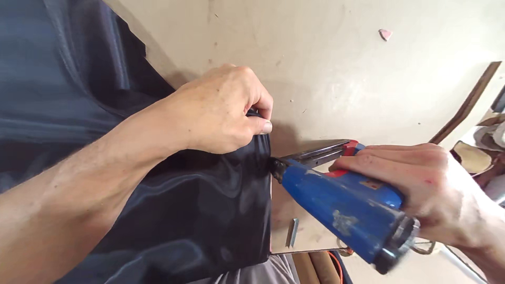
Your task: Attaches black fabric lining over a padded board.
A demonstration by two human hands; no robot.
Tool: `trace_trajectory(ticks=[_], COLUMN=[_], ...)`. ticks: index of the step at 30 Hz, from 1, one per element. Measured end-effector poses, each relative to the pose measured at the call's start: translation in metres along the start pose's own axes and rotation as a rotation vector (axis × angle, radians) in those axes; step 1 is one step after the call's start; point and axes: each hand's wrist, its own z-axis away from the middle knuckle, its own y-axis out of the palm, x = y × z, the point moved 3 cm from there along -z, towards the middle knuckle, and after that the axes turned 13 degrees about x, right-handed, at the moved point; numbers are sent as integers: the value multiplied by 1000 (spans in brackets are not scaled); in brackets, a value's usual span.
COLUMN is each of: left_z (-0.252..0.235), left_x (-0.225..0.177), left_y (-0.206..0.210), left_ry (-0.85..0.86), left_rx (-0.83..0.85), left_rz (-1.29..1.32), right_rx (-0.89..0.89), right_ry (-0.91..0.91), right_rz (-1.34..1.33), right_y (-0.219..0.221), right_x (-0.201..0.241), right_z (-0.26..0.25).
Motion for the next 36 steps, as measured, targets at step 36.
trace_trajectory(ticks=[36], left_z=[135], left_x=[-136], left_y=[223], left_ry=[-157], left_rx=[-801], left_rz=[-548], right_rx=[-427], right_ry=[598], right_rz=[145], right_y=[114], right_x=[-23], right_z=[131])
